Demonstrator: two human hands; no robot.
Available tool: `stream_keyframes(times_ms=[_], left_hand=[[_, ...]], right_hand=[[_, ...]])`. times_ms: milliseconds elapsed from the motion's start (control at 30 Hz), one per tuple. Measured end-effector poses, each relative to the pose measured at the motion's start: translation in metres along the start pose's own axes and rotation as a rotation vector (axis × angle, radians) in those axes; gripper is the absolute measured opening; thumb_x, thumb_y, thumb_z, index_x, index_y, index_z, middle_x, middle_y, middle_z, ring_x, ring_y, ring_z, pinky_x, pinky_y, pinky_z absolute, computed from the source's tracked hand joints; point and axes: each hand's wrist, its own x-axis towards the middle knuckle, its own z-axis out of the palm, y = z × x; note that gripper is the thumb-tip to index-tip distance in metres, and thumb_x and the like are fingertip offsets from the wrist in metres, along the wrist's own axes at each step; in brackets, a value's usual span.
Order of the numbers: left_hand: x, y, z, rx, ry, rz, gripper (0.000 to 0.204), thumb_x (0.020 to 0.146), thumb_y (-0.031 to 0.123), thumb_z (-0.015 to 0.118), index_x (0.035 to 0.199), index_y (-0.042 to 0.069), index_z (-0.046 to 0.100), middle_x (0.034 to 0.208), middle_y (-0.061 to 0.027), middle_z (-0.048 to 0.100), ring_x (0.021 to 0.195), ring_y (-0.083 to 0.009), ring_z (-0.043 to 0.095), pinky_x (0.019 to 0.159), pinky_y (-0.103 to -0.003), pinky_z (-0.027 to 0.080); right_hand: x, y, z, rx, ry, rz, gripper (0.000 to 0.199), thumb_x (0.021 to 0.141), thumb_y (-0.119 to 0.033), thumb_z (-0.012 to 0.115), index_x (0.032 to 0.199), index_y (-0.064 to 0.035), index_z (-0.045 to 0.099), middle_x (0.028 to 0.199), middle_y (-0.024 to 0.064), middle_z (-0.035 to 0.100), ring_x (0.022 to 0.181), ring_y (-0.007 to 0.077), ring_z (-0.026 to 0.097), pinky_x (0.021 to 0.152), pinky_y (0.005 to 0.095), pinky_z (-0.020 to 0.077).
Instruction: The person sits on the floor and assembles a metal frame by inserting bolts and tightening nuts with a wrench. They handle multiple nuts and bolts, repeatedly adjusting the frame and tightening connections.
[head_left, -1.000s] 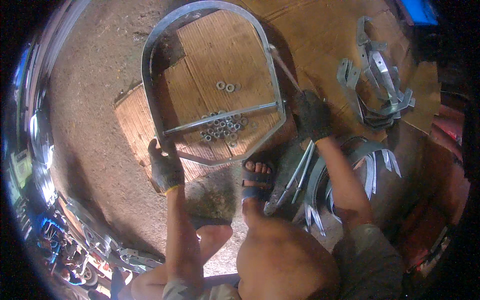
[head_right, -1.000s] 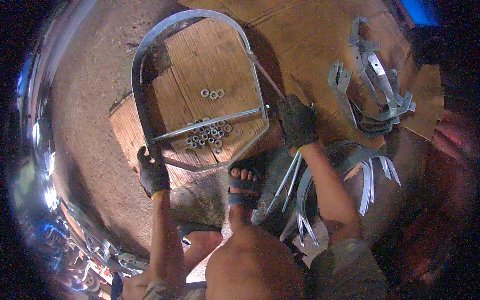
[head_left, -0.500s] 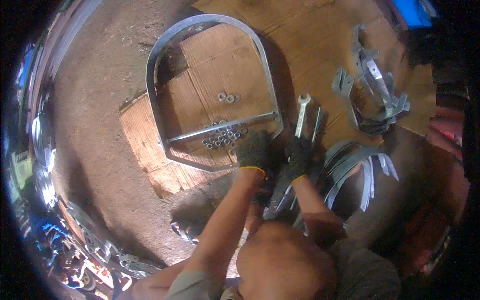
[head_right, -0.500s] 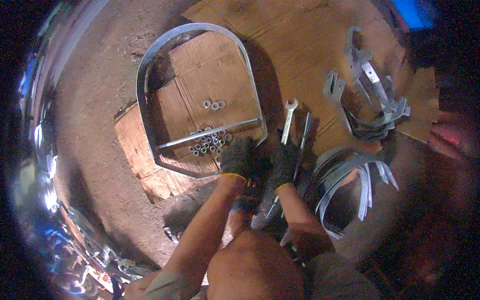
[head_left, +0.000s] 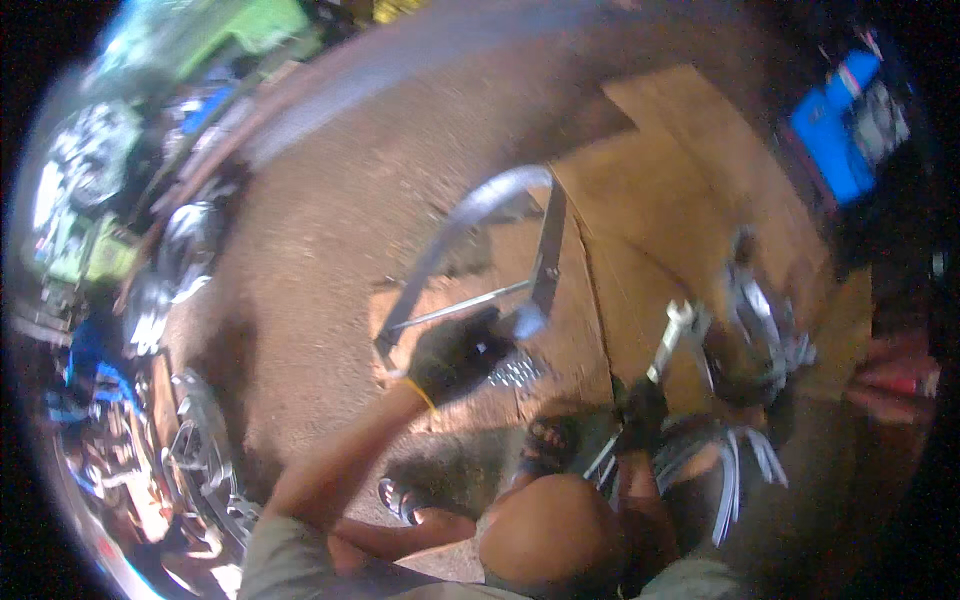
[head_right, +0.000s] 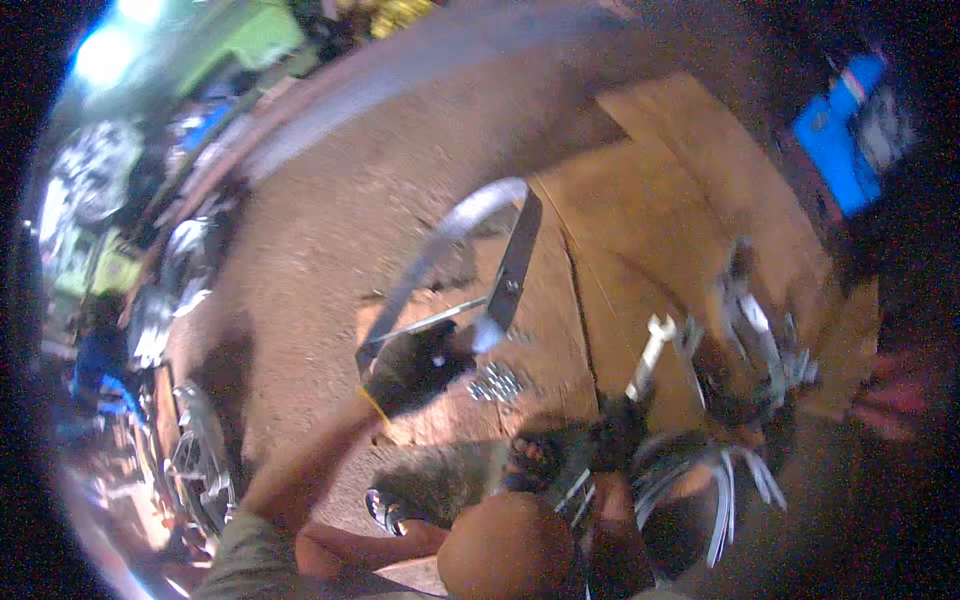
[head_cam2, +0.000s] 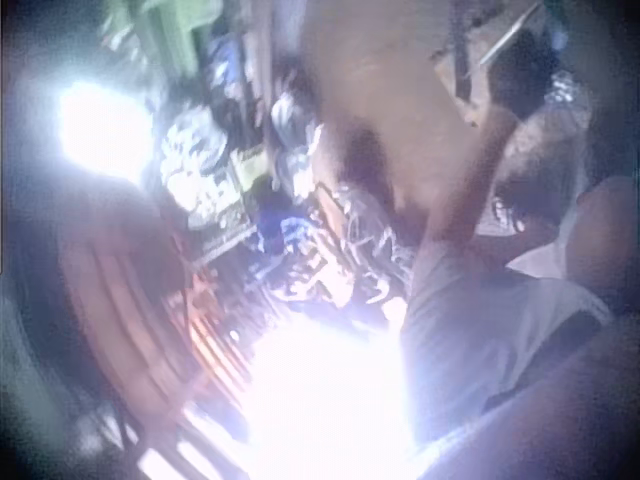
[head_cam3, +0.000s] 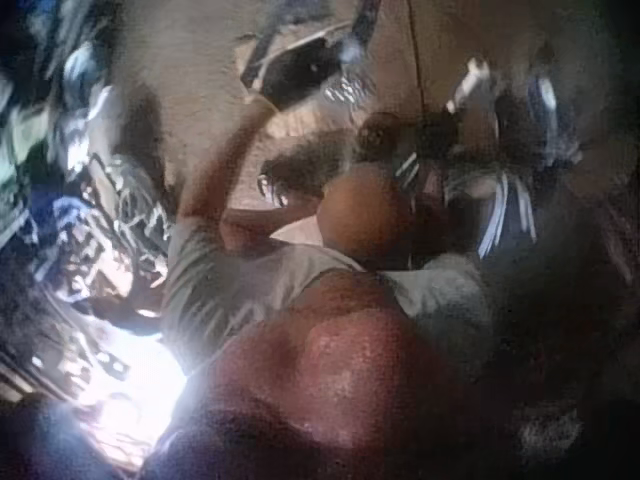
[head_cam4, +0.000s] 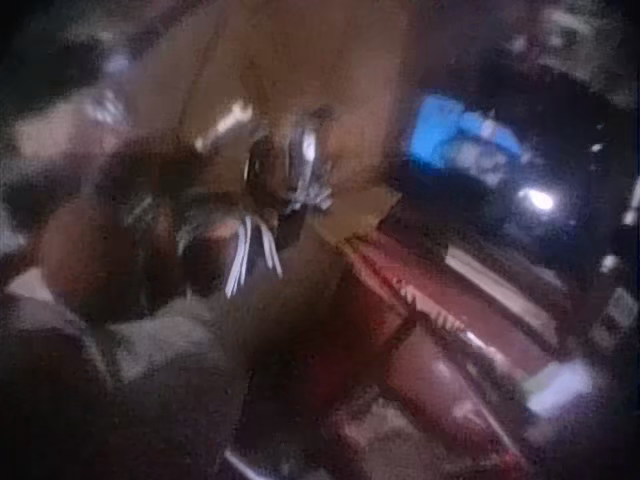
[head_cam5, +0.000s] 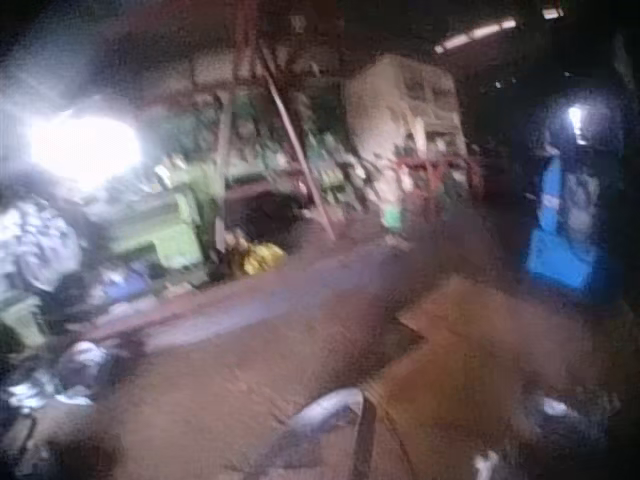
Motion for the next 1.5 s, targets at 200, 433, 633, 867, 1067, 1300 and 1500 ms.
stream_keyframes(times_ms=[200,433,633,867,1067,1300,1500], left_hand=[[0.008,0.004,-0.175,-0.119,-0.014,-0.364,0.045,0.087,0.033,0.080,0.110,-0.001,0.061,0.076,-0.0049,0.066,0.063,-0.0159,0.065,0.052,-0.029,0.055],[-0.072,0.058,-0.240,0.357,0.087,-0.145,0.044,0.083,0.039,0.077,0.085,-0.002,0.063,0.078,-0.0237,0.064,0.071,-0.0328,0.067,0.065,-0.046,0.051],[-0.105,0.043,-0.188,-0.081,0.063,-0.427,0.060,0.079,0.029,0.087,0.128,0.004,0.062,0.099,-0.0131,0.071,0.072,-0.0190,0.065,0.060,-0.035,0.053],[-0.123,0.019,-0.175,-0.350,-0.036,-0.611,0.040,0.077,0.024,0.074,0.111,0.003,0.070,0.095,-0.0145,0.071,0.082,-0.0227,0.068,0.073,-0.038,0.054],[-0.105,-0.021,-0.174,-0.217,0.001,-0.404,0.045,0.073,0.026,0.071,0.110,0.002,0.070,0.104,-0.0176,0.069,0.100,-0.0288,0.065,0.087,-0.042,0.051],[-0.085,-0.035,-0.180,-0.168,-0.018,-0.415,0.051,0.069,0.022,0.075,0.113,-0.001,0.065,0.110,-0.0223,0.068,0.106,-0.0319,0.064,0.093,-0.040,0.049],[-0.043,-0.044,-0.177,0.082,-0.102,-0.313,0.052,0.077,0.018,0.077,0.124,0.001,0.062,0.117,-0.0185,0.068,0.114,-0.0297,0.062,0.099,-0.041,0.047]], right_hand=[[-0.036,-0.100,-0.036,0.073,0.027,-0.231,0.024,0.099,-0.021,0.062,0.120,-0.0101,0.066,0.083,-0.0026,0.059,0.057,0.0087,0.050,0.050,0.0269,0.0423],[-0.113,-0.238,-0.070,0.250,0.088,-0.591,0.027,0.100,-0.025,0.062,0.122,-0.0101,0.065,0.094,-0.0005,0.064,0.058,0.0089,0.050,0.050,0.0256,0.0420],[-0.192,-0.251,-0.006,-0.073,-0.093,-1.021,0.024,0.103,-0.027,0.059,0.120,-0.0117,0.064,0.085,-0.0016,0.062,0.055,0.0072,0.049,0.046,0.0223,0.0399],[-0.241,-0.136,0.184,0.492,-0.604,0.059,0.016,0.101,-0.029,0.058,0.095,-0.0139,0.056,0.069,0.0011,0.051,0.051,0.0124,0.050,0.039,0.0303,0.0377],[-0.227,-0.003,0.268,0.073,-0.822,0.120,0.017,0.102,-0.031,0.058,0.094,-0.0179,0.052,0.058,-0.0015,0.048,0.041,0.0127,0.049,0.033,0.0280,0.0343],[-0.248,-0.003,0.296,0.123,-0.623,0.094,0.021,0.108,-0.032,0.048,0.102,-0.0134,0.054,0.063,0.0013,0.055,0.043,0.0144,0.053,0.036,0.0270,0.0418],[-0.187,0.035,0.341,-0.723,-0.275,-1.148,0.047,0.074,-0.020,0.080,0.111,0.0024,0.062,0.104,0.0266,0.064,0.104,0.0440,0.060,0.090,0.0515,0.0484]])
